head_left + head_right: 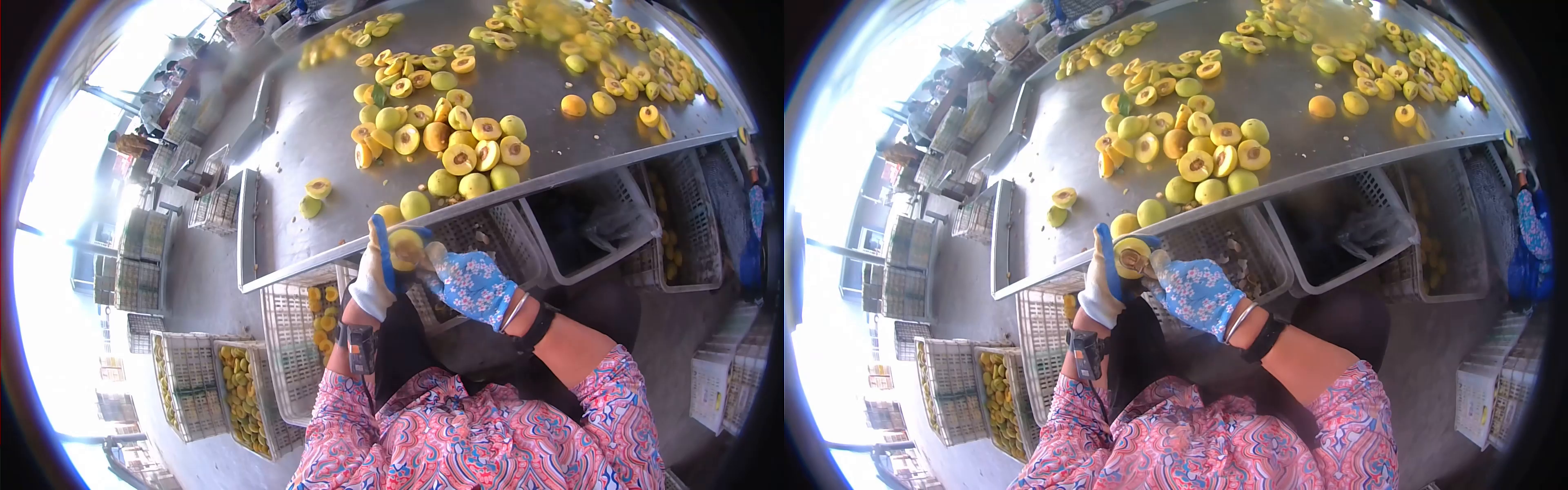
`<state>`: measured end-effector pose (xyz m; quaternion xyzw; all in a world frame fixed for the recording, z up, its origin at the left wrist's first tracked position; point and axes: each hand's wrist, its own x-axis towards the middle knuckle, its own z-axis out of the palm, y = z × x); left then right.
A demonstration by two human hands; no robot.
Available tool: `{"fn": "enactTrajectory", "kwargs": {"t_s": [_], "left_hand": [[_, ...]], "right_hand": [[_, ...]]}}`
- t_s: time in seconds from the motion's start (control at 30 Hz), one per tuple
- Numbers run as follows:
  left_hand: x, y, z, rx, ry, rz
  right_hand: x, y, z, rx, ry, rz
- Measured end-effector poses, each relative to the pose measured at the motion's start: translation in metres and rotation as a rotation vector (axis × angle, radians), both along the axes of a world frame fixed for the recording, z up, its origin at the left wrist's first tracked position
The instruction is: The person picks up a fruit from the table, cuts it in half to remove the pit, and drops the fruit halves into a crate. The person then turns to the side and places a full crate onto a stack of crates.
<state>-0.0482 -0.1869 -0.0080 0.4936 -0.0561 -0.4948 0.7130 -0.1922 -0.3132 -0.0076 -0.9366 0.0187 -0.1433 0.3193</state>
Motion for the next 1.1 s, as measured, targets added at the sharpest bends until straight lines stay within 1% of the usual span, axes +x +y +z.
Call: {"fn": "enactTrajectory", "kwargs": {"t_s": [0.07, 0.27, 0.37, 0.47, 0.57, 0.67, 0.73, 0.8, 0.87, 0.97, 1.1], "left_hand": [[-0.003, 0.001, 0.009, 0.057, -0.107, -0.084], [0.005, 0.001, -0.004, 0.067, -0.113, -0.077], [0.006, -0.001, 0.001, 0.165, -0.179, -0.116], [0.009, -0.004, -0.001, 0.205, -0.102, -0.112], [0.011, -0.002, 0.000, 0.193, -0.071, -0.149], [0.014, 0.001, 0.011, 0.345, -0.080, -0.179], [0.014, 0.005, 0.018, 0.463, -0.318, -0.282], [0.018, 0.009, 0.020, 0.551, -0.375, -0.375], [0.026, 0.010, 0.020, 0.606, -0.251, -0.452], [0.028, 0.007, 0.023, 0.649, -0.228, -0.452], [0.023, 0.008, 0.026, 0.656, -0.302, -0.446]], "right_hand": [[-0.001, 0.001, 0.002, -0.005, 0.010, 0.011], [-0.001, 0.002, 0.003, -0.002, 0.001, -0.006], [0.000, 0.001, 0.003, -0.003, 0.001, -0.009], [0.004, 0.001, -0.008, -0.037, 0.021, -0.011], [0.007, -0.001, -0.014, -0.087, 0.060, 0.009], [0.007, -0.003, -0.014, -0.102, 0.065, 0.042], [0.007, -0.004, -0.014, -0.129, 0.060, 0.065], [0.008, -0.004, -0.012, -0.135, 0.104, 0.089], [0.009, -0.001, -0.018, -0.111, 0.112, 0.100], [0.012, 0.006, -0.038, -0.058, 0.101, 0.102], [0.012, 0.007, -0.034, -0.038, 0.193, 0.091]]}}
